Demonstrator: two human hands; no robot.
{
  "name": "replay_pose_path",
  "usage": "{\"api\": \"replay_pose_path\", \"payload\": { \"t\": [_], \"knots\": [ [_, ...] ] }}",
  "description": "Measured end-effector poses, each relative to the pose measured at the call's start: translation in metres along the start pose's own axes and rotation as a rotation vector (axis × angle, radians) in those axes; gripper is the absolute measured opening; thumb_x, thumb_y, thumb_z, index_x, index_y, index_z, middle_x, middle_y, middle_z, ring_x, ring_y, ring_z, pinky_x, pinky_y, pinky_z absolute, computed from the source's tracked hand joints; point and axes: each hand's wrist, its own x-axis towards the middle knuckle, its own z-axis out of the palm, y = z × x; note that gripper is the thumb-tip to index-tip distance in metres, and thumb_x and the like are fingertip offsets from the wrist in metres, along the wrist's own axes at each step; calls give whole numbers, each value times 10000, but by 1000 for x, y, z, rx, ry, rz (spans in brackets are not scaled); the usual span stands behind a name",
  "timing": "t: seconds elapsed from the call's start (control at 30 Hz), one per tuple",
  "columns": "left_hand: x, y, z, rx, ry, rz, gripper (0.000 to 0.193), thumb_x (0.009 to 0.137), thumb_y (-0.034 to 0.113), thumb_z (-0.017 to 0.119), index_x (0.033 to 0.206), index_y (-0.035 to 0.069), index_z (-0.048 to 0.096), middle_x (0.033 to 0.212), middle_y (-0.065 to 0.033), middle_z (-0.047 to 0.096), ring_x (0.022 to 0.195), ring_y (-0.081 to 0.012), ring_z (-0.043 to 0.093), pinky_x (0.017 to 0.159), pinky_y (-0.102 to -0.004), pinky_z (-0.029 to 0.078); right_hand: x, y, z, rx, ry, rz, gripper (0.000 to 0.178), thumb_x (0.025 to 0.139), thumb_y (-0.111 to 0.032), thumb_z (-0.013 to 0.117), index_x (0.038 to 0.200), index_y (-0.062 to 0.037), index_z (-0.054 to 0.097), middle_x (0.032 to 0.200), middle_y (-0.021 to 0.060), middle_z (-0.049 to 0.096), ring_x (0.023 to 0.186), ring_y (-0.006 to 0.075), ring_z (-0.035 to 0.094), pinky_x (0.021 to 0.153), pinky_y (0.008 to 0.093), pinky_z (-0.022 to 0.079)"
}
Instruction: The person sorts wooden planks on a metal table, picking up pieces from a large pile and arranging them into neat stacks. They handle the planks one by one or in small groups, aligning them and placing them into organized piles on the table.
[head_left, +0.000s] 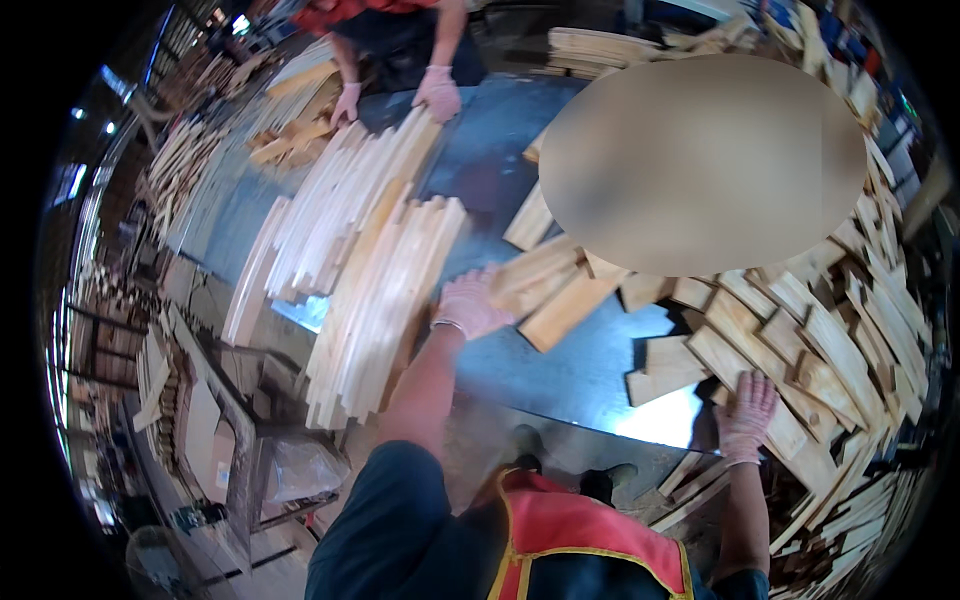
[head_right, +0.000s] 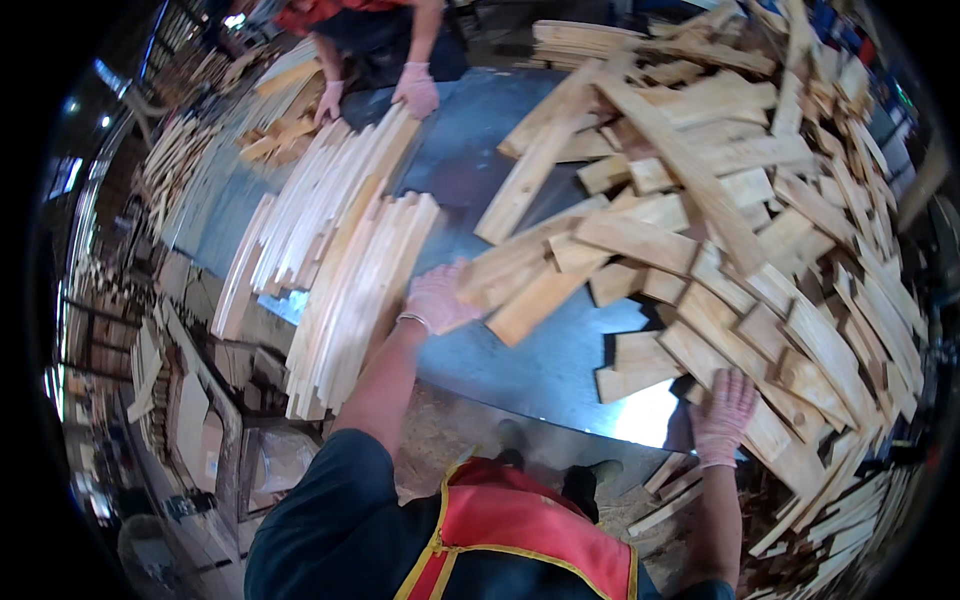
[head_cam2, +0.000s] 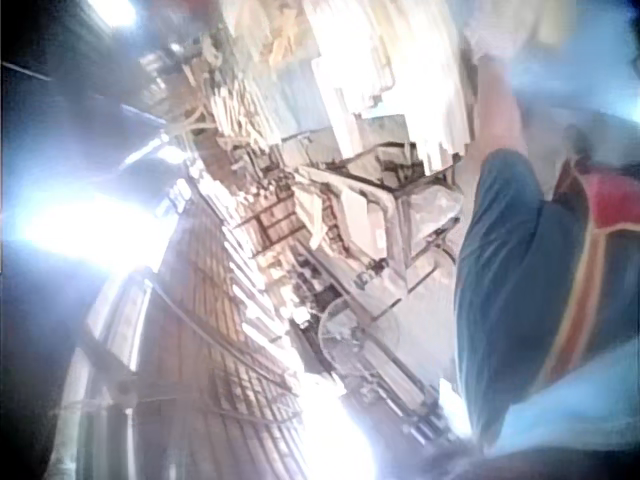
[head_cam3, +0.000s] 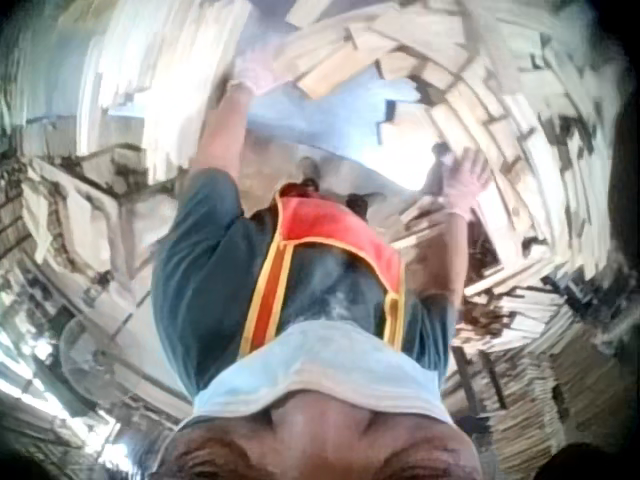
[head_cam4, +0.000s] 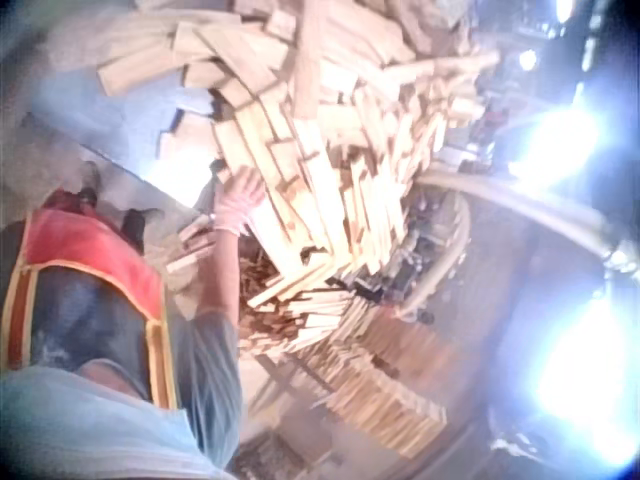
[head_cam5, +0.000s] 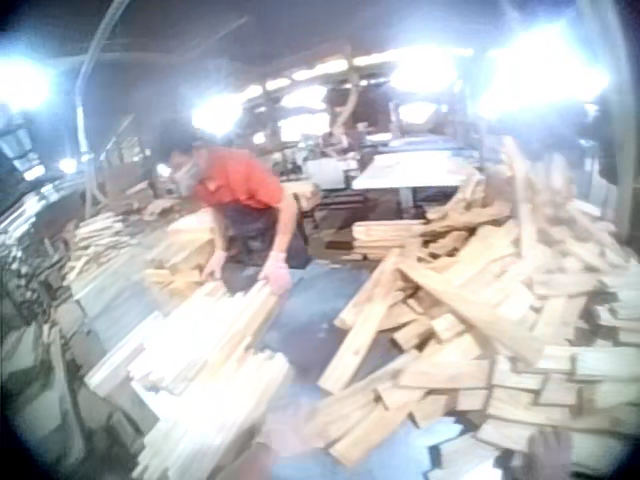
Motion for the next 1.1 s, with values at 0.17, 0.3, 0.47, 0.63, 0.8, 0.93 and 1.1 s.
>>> {"api": "replay_pose_path", "payload": {
  "t": [0.17, 0.3, 0.47, 0.63, 0.8, 0.93, 1.1],
  "knots": [
    [-51, -19, 47, -128, -89, 48, 896, 850, 528, 730, 1566, 107, 396, 1410, -196, 618, 1277, -364, 618, 1080, -437, 489, 23, 11, 7, -21, -172, 65, 988, 722, -283, 854, 1586, -163, 388, 1534, 142, 487, 1442, 388, 422, 1229, 502, 303],
    [-93, -79, 66, -661, -212, 150, 602, 895, 427, 685, 1391, 100, 588, 1198, -221, 707, 1146, -387, 676, 965, -441, 534, 34, 3, -17, -21, -277, 106, 926, 758, -241, 842, 1572, -181, 405, 1545, 141, 476, 1437, 387, 434, 1182, 502, 372],
    [-156, -133, 81, -615, 80, 108, 258, 917, 319, 652, 1019, 86, 699, 1094, -213, 705, 1075, -392, 674, 921, -496, 532, 40, -1, -14, -1, -159, 47, 763, 767, -194, 822, 1458, -136, 504, 1448, 171, 550, 1328, 410, 532, 1089, 525, 447],
    [-162, -163, 108, -213, 524, 95, 281, 872, 258, 691, 1110, 108, 698, 1343, -75, 621, 1334, -308, 516, 1120, -507, 390, 57, -86, -31, 279, -53, -182, 637, 789, -150, 803, 1389, -98, 594, 1242, 170, 670, 1174, 392, 612, 1043, 489, 483],
    [-161, -169, 136, -163, 597, -192, 530, 861, 245, 698, 1363, 107, 596, 1463, -110, 532, 1434, -327, 422, 1188, -511, 321, 67, -192, -51, 805, -279, -249, 544, 889, -118, 774, 1397, -1, 616, 1289, 191, 695, 1190, 300, 675, 1042, 378, 530],
    [-160, -167, 116, 65, 382, -158, 667, 891, 326, 693, 1500, 133, 501, 1575, -143, 437, 1509, -367, 332, 1224, -526, 280, 73, -285, -69, 1241, -526, -388, 491, 900, -79, 739, 1363, 23, 611, 1151, 122, 706, 1030, 219, 701, 927, 335, 562],
    [-157, -207, 66, 31, 413, -348, 721, 923, 509, 640, 1521, 136, 491, 1624, -156, 396, 1519, -383, 316, 1235, -525, 266, 44, -388, 2, 1497, -902, -373, 707, 928, -217, 783, 1536, -68, 452, 984, 30, 644, 888, 150, 634, 796, 285, 537]
  ]
}}
